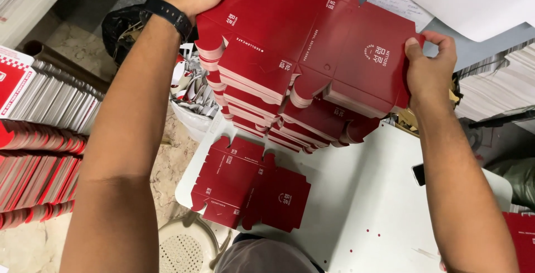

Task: Organizing and inspecting stacks of flat-folded red cardboard boxes on a work table in a factory setting.

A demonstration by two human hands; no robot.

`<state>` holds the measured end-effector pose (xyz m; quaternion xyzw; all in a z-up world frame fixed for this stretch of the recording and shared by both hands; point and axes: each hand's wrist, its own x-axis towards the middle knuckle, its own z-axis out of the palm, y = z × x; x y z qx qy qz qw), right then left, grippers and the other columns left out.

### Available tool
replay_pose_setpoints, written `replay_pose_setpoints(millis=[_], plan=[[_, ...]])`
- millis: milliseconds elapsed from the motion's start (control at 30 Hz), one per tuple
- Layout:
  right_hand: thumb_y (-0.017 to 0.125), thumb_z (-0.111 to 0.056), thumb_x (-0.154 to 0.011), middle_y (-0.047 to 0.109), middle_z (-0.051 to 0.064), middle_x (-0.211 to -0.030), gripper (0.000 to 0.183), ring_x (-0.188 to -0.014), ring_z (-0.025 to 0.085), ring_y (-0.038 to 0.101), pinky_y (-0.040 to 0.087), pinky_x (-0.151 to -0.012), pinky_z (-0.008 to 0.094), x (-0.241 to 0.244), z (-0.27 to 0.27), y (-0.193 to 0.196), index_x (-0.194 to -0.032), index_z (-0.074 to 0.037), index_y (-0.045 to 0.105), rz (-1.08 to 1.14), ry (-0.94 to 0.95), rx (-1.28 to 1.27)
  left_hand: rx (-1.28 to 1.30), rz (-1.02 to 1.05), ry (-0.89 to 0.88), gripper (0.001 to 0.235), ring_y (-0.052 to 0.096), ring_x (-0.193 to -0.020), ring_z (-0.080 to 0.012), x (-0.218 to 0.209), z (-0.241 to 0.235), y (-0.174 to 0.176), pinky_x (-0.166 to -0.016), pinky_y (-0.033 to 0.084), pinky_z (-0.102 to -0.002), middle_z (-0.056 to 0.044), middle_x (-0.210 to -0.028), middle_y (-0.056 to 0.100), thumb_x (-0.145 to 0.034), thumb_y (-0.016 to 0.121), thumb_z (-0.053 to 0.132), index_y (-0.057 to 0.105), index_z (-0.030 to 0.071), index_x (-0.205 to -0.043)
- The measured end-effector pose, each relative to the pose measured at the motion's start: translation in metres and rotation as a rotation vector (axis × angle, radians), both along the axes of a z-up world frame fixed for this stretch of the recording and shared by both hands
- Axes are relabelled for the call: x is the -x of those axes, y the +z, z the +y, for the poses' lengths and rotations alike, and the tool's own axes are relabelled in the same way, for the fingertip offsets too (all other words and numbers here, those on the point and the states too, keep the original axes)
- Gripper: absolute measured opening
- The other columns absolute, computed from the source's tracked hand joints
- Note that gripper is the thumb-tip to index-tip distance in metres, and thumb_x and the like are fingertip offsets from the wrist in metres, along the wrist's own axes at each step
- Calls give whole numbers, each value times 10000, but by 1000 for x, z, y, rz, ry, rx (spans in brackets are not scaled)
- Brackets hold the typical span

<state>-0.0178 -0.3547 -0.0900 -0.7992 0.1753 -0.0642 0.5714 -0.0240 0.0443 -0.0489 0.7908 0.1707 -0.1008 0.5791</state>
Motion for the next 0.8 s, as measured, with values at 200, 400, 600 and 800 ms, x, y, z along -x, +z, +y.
replay_pose_setpoints(millis=[200, 400, 600, 800], plan=[[644, -333, -1008, 680, -42, -1107, 180, -831, 71, 690, 578, -615, 266, -3, -3, -5, -1152, -294, 542, -51, 8, 112, -42, -13, -35, 323, 783, -871, -121, -4, 5, -7, -779, 652, -258, 33, -1084, 790, -893, 703, 429, 662, 269, -1170], [628, -370, -1018, 660, -47, -1153, 203, -873, 84, 676, 565, -640, 273, 4, 8, 5, -1192, -306, 545, -13, -25, 174, 38, -17, -45, 395, 793, -889, -138, -3, 4, -7, -771, 668, -285, 7, -1099, 792, -882, 701, 398, 615, 229, -1229], [685, -418, -970, 680, -56, -1193, 273, -939, 81, 694, 579, -727, 262, -4, 1, -8, -1210, -307, 618, -75, -53, 240, 110, -33, -38, 437, 799, -904, -159, -9, 9, -14, -774, 687, -297, -9, -1106, 790, -848, 739, 383, 628, 211, -1234], [704, -440, -948, 678, -20, -1279, 338, -1006, 108, 710, 600, -780, 266, -5, 0, -9, -1251, -298, 656, -81, -54, 254, 169, -49, -44, 459, 796, -854, -168, -14, 14, -24, -758, 692, -309, -44, -1060, 793, -847, 748, 373, 634, 134, -1221]])
